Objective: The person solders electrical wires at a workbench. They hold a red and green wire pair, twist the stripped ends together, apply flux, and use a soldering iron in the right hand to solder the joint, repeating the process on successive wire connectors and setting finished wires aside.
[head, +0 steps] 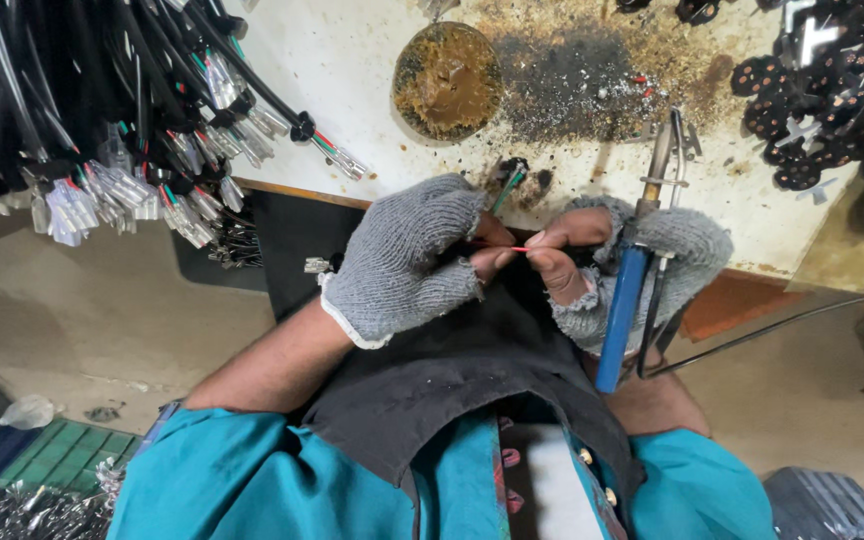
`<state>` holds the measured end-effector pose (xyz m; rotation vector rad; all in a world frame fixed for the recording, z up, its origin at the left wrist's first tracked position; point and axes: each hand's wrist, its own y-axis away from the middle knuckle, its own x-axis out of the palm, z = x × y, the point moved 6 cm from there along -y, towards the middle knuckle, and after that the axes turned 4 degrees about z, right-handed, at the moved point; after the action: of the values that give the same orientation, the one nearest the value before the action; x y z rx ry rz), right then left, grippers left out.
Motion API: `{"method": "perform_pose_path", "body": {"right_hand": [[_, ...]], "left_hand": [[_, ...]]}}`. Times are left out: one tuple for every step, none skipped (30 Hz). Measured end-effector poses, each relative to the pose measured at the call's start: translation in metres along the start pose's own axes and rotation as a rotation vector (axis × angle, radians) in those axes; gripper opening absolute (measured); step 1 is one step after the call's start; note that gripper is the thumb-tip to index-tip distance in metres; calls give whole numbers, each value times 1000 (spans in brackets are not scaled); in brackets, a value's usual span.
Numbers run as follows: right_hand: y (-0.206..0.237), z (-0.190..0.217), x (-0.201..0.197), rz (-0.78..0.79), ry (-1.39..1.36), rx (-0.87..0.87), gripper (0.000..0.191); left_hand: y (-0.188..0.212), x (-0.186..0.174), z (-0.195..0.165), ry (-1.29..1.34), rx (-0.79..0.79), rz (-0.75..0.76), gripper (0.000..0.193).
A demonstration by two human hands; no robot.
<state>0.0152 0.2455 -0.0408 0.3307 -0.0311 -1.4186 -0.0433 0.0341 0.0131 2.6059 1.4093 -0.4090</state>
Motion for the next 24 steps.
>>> {"method": "perform_pose_path", "body": {"right_hand": [[-1,-3,-1,4,-6,-20,18],[-3,-6,-2,9,-13,-41,18],[-5,-11,1,71,5,-42,16],[-7,-15,3,134,22,-44,15],[-7,-17,6,195,41,-45,14],[-7,-14,1,139,5,-95,14],[-6,-9,-3,83,-32,-146,13],[-4,-2,-7,29,-69,-194,13],[-3,5,-10,-33,-74,-187,14],[-3,13,-13,-98,-78,-179,16],[-3,22,-15,-164,-82,-174,17],[-5,32,-14,-194,13,-174,19],[-7,42,-13,-223,107,-179,21],[-12,53,-10,-235,136,-233,25],[-15,63,-8,-248,166,-286,29],[-20,71,-5,-249,131,-385,35],[-22,77,-4,-254,149,-426,39],[-26,79,-3,-260,168,-466,43],[-27,79,-2,-262,242,-436,44],[-29,77,-2,-263,268,-423,45],[-28,74,-3,-264,294,-409,47],[-27,72,-4,-270,277,-414,48],[-26,68,-4,-264,274,-397,47],[-24,65,-4,-259,271,-380,46]], "left_hand": [[-1,1,1,15,-27,9,15],[-1,2,0,28,-53,17,16],[-1,1,-3,10,-51,14,16],[-1,0,-8,-9,-49,10,16],[0,-3,-13,-27,-47,7,16],[2,-9,-23,-46,24,-39,16],[5,-17,-32,-66,95,-84,17],[7,-25,-40,-84,164,-130,18],[9,-38,-38,-154,92,-241,17],[12,-50,-35,-222,21,-350,21],[11,-59,-33,-366,10,-392,23],[10,-67,-29,-512,-1,-434,26],[8,-72,-21,-454,-33,-450,22],[5,-77,-12,-394,-63,-467,19],[5,-78,-6,-359,-74,-469,17],[4,-79,-1,-323,-85,-471,15],[3,-78,2,-319,-72,-464,15],[3,-77,4,-323,-71,-457,15],[3,-76,5,-327,-71,-449,15],[3,-74,5,-343,-83,-443,15],[3,-74,5,-354,-83,-437,15],[2,-74,5,-364,-83,-431,16],[2,-73,3,-365,-80,-423,16],[1,-73,3,-368,-77,-416,16]]}}
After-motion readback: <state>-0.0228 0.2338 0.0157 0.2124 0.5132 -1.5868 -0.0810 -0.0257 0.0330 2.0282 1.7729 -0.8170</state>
